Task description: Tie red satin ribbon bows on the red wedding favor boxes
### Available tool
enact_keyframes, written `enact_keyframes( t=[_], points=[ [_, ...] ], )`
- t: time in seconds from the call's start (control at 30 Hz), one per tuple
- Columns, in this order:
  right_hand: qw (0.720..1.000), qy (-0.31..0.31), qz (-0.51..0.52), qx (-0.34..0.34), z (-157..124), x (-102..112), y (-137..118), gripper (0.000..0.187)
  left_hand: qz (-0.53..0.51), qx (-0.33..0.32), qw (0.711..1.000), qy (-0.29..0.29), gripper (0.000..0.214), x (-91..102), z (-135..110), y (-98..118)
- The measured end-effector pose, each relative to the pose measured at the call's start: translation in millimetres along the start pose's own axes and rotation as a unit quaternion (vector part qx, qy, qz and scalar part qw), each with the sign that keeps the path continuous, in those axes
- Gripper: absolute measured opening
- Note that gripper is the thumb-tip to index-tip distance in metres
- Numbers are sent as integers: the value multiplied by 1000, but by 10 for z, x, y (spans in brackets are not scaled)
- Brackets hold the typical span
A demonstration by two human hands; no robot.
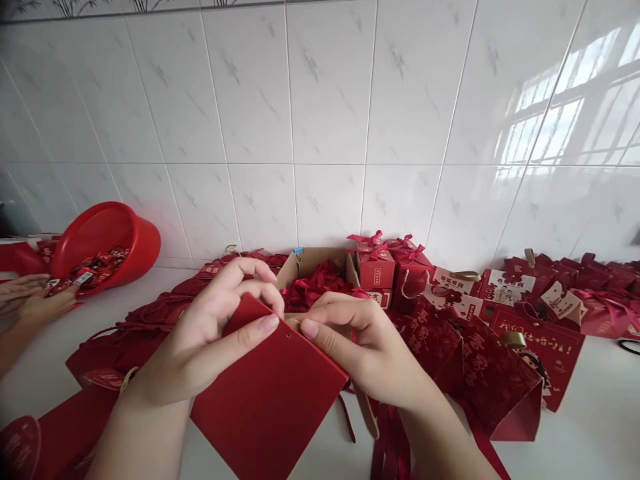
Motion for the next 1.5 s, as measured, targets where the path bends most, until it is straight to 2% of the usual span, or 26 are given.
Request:
enact_keyframes(
  t=[0.17, 0.33, 0.47, 0.57, 0.77, 0.87, 1.03, 1.17, 1.3, 1.43, 1.5],
  points=[
    [999, 0, -29, -32, -5, 46, 60, 34, 72, -16, 996, 41, 19, 65, 28, 13],
    [1000, 3, -8, -27, 5, 45, 95, 21, 101, -25, 993, 62, 20, 46, 36, -11],
    [999, -8, 31, -35, 45, 16, 154, 20, 105, -57, 989, 89, 22, 16, 54, 3],
    [999, 30, 11, -32, 75, 83, 180, 20, 93, -81, 986, 110, 24, 15, 86, -3],
    [997, 68, -41, 0, 73, 162, 148, 18, 67, -92, 991, 64, 14, -64, 148, -26],
    [995, 81, -57, 8, 65, 193, 135, 18, 31, -68, 996, 58, 19, -73, 154, -70],
    [992, 110, -69, -7, 69, 234, 196, 17, 16, -6, 996, 83, 33, -21, 146, -175],
    [990, 128, -56, -17, 68, 255, 249, 17, -13, 56, 996, 69, 40, -31, 147, -283],
    [990, 130, -41, -23, 61, 254, 251, 14, -23, 61, 995, 77, 36, -3, 161, -277],
    [993, 90, 43, -63, 51, 194, 301, 22, -31, 48, 995, 83, 31, 40, 156, -238],
    [992, 50, 58, -102, 36, 151, 357, 30, -41, 47, 992, 112, 28, 122, 133, -236]
  ],
)
Point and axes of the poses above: each hand's wrist, its own z-axis towards the middle knuckle, its own x-axis out of the back of the hand, y = z × x, the point moved 10 cm from there along z, towards the middle knuckle, and after that the axes turned 2 degrees about -x, right-handed, at the moved point
